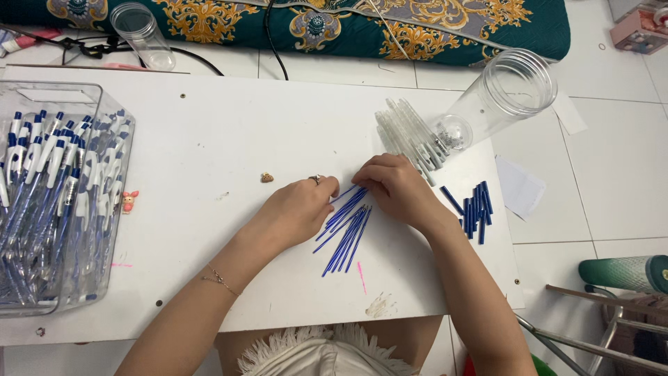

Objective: The person assembles pens by inserting ink cartridges into pen barrels and then attaching blue caps by hand.

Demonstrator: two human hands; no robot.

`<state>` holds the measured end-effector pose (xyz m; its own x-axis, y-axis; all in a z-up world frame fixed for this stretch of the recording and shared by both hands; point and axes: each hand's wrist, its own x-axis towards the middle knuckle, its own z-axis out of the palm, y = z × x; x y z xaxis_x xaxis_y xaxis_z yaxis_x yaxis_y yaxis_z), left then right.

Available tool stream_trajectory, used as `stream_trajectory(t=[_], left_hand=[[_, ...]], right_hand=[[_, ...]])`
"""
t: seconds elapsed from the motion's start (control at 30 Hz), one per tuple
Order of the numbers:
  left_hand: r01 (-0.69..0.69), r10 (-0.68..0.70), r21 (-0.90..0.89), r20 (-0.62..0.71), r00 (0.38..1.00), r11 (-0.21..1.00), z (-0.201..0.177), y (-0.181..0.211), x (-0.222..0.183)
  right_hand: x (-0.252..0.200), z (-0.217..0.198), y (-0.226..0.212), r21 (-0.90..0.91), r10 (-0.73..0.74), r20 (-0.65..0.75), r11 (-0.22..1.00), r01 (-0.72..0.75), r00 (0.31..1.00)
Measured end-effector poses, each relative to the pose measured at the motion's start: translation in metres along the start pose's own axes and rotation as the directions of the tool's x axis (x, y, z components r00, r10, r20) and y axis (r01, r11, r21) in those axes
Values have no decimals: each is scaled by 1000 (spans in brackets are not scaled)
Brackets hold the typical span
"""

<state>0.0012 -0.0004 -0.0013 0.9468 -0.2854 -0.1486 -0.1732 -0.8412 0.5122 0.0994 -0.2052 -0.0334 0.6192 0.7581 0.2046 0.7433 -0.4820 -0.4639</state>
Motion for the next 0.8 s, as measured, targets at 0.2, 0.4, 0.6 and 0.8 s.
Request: stream_trajectory(t=[0.2, 0.4, 0.6, 0.8], left_hand=[[-48, 52, 32, -132, 990, 998, 6, -5, 2], [-121, 147, 92, -381, 913, 988, 14, -6, 4], [-180, 246, 180, -481, 842, 967, 14, -11, 5], [-147, 212, 172, -472, 856, 974, 17, -10, 7]], right_hand=[[0, -13, -18, 281, 36, -103, 960, -5, 994], [-3, -24, 6, 257, 61, -307, 966, 21, 950], [-10, -14, 38, -335, 193, -305, 895, -294, 933], [-9, -9, 29, -369, 225, -270, 874, -317, 936]])
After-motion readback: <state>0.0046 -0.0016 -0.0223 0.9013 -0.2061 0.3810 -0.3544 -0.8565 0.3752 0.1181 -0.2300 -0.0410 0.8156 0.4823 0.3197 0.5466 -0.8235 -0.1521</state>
